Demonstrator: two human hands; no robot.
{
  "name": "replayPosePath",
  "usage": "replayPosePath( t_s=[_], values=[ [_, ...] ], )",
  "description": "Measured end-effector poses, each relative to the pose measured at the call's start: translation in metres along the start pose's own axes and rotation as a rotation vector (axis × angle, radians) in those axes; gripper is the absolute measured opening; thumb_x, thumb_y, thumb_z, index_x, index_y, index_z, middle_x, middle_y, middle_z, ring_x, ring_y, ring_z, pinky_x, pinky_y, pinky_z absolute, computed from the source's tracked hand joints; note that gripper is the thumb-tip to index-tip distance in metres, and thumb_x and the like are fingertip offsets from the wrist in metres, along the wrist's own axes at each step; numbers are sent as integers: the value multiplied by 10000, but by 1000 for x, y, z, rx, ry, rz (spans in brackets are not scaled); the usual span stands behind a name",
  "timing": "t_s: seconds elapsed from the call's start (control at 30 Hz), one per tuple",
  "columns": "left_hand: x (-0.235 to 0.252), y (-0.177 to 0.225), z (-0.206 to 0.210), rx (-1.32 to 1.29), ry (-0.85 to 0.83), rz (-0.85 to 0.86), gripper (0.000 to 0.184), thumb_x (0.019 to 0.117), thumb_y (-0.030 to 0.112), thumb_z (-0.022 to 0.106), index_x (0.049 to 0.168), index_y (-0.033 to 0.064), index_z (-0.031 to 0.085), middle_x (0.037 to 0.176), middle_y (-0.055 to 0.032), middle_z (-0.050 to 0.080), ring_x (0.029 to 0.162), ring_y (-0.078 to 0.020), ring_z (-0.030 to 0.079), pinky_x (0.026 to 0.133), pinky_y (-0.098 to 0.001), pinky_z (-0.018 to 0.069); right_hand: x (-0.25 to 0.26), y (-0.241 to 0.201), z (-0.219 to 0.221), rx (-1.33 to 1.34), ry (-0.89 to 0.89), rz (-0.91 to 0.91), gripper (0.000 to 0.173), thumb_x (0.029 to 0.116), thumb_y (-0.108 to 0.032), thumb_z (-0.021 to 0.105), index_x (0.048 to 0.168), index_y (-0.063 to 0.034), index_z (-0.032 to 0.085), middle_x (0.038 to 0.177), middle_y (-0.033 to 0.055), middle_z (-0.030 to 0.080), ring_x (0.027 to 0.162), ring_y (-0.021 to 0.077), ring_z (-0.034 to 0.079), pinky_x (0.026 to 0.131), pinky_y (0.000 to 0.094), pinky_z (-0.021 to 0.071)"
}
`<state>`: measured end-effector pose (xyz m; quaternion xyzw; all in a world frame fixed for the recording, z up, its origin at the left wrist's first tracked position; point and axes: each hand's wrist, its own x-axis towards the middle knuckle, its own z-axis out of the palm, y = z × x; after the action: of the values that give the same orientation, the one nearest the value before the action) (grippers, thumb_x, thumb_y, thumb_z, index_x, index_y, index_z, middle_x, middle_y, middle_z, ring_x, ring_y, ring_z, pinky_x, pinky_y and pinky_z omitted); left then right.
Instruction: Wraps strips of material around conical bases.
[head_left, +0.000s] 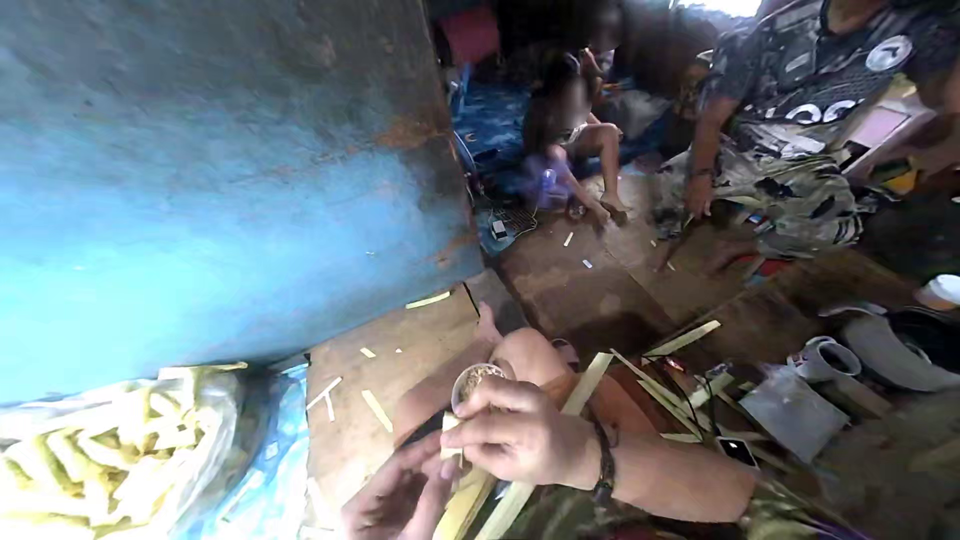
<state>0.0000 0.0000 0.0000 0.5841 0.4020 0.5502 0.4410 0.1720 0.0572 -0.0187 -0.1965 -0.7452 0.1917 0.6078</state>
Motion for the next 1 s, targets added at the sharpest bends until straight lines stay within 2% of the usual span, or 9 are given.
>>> replayPosePath(
  t_s=[0.23, 0.37, 0.5, 0.57, 0.67, 0.77, 0.9, 0.93, 1.0],
  values=[
    [-3, -11, 2, 232, 94, 77, 135, 1018, 125, 617, 1064, 133, 743, 882, 132, 745, 744, 10, 699, 686, -204, 614, 4, -1, -6, 234, -118, 519, 203, 968, -124, 686, 955, 71, 740, 891, 120, 729, 785, 50, 675, 729, 188, 563],
    [-2, -15, 1, 251, 83, 75, 113, 1001, 129, 646, 1054, 118, 746, 887, 125, 746, 749, 17, 696, 691, -194, 609, 0, 3, -6, 225, -128, 484, 206, 979, -101, 657, 902, 78, 724, 825, 114, 700, 736, 45, 642, 677, 172, 535],
    [1, -18, -3, 261, 83, 105, 148, 971, 163, 697, 1109, 145, 745, 954, 103, 726, 791, 0, 689, 714, -189, 607, -4, 2, -2, 444, -74, 631, 139, 969, -36, 659, 1003, 95, 693, 911, 77, 718, 828, 25, 677, 787, 200, 580],
    [3, -23, 0, 445, 140, 217, 135, 973, 146, 687, 1068, 68, 744, 911, 40, 663, 793, 35, 641, 717, -123, 562, -3, 0, 1, 554, -49, 828, 114, 977, -8, 638, 1046, 77, 670, 931, 52, 717, 836, 41, 697, 810, 237, 603],
    [3, -37, 9, 795, 208, 357, 134, 938, 62, 650, 959, -15, 757, 832, -113, 634, 804, -52, 613, 753, -114, 489, -2, 1, 4, 512, -58, 1031, 132, 1010, -50, 602, 1048, 55, 673, 918, 56, 709, 817, 61, 697, 794, 253, 605],
    [-1, -48, 10, 922, 158, 391, 174, 957, 24, 584, 1008, -2, 748, 909, -155, 668, 916, -156, 652, 863, -183, 506, -4, 4, 2, 443, -75, 1025, 167, 994, -121, 651, 1034, 36, 694, 913, 43, 700, 810, 42, 668, 777, 231, 577],
    [-8, -59, 9, 845, 70, 332, 278, 1001, 136, 606, 1212, 0, 725, 1204, -230, 670, 1147, -196, 650, 1001, -247, 501, -4, 9, 4, 428, 35, 905, 113, 936, -44, 710, 990, 52, 684, 894, 67, 728, 791, 69, 703, 769, 247, 608],
    [-8, -58, 5, 757, 72, 277, 296, 1016, 163, 589, 1226, -2, 719, 1213, -192, 683, 1143, -134, 655, 994, -222, 506, -3, 9, 5, 432, 49, 875, 101, 954, -23, 675, 999, 66, 679, 895, 72, 725, 783, 72, 706, 765, 250, 614],
    [-3, -52, -2, 454, 164, 116, 200, 1011, 156, 609, 1024, 18, 753, 947, -21, 749, 848, -8, 703, 780, -176, 585, -2, 5, 8, 409, 26, 750, 96, 970, 17, 634, 1006, 99, 666, 917, 107, 724, 786, 95, 727, 766, 265, 636]
  ],
)
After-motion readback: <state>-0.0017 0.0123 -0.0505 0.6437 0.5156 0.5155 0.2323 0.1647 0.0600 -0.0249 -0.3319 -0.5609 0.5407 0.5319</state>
